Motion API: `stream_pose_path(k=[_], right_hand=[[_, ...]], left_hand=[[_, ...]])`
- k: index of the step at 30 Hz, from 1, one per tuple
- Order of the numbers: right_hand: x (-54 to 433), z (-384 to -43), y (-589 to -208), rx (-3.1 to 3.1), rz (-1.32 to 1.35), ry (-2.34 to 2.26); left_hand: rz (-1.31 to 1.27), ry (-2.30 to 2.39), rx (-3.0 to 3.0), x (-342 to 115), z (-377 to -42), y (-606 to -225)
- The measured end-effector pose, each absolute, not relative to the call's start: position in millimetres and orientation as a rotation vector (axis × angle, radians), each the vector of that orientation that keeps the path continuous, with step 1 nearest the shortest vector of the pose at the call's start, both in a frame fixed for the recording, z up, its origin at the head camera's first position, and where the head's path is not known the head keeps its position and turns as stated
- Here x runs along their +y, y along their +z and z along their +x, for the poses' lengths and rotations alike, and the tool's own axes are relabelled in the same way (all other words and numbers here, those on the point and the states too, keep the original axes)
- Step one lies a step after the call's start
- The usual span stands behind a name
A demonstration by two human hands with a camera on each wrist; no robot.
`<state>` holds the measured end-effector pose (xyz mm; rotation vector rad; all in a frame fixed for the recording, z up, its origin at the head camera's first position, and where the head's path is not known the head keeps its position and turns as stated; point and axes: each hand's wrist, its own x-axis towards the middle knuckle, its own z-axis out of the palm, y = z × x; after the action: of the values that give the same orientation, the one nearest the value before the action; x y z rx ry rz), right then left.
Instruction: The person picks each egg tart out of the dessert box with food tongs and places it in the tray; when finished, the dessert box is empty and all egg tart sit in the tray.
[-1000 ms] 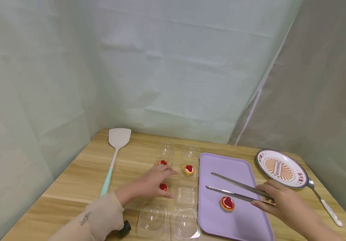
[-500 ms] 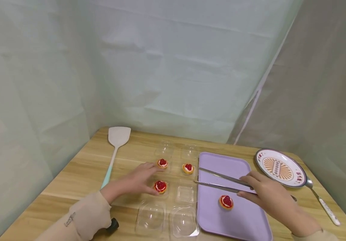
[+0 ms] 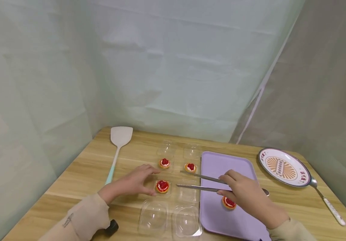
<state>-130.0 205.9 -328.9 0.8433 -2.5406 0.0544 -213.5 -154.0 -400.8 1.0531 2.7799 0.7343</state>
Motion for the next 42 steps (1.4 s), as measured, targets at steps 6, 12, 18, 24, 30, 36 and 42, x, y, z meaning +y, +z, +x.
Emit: stream_pose_path(k=[6, 12, 18, 24, 30, 36, 42], right_hand=[[188, -135, -336, -2.532, 0.940, 0.071], [175, -140, -342, -2.527, 0.984, 0.042], [164, -145, -344, -2.561, 1.006, -0.007], [157, -151, -341, -2.559, 1.046, -0.103], [154, -155, -340, -2.511, 1.091, -0.160], [151, -158, -338, -2.508, 1.089, -0.209], [149, -159, -337, -2.526, 1.078, -0.212]], left_hand=[[1.062, 0.764, 2.778, -155, -215, -407], [1.038, 0.800, 2.767, -155, -216, -409], [1.024, 0.798, 2.772, -155, -215, -408], [1.025, 0.776, 2.783, -154, -215, -407], [1.013, 0.792, 2.768, -154, -215, -407], [1.001, 0.804, 2.763, -154, -214, -407], [0.997, 0.804, 2.762, -154, -213, -406]])
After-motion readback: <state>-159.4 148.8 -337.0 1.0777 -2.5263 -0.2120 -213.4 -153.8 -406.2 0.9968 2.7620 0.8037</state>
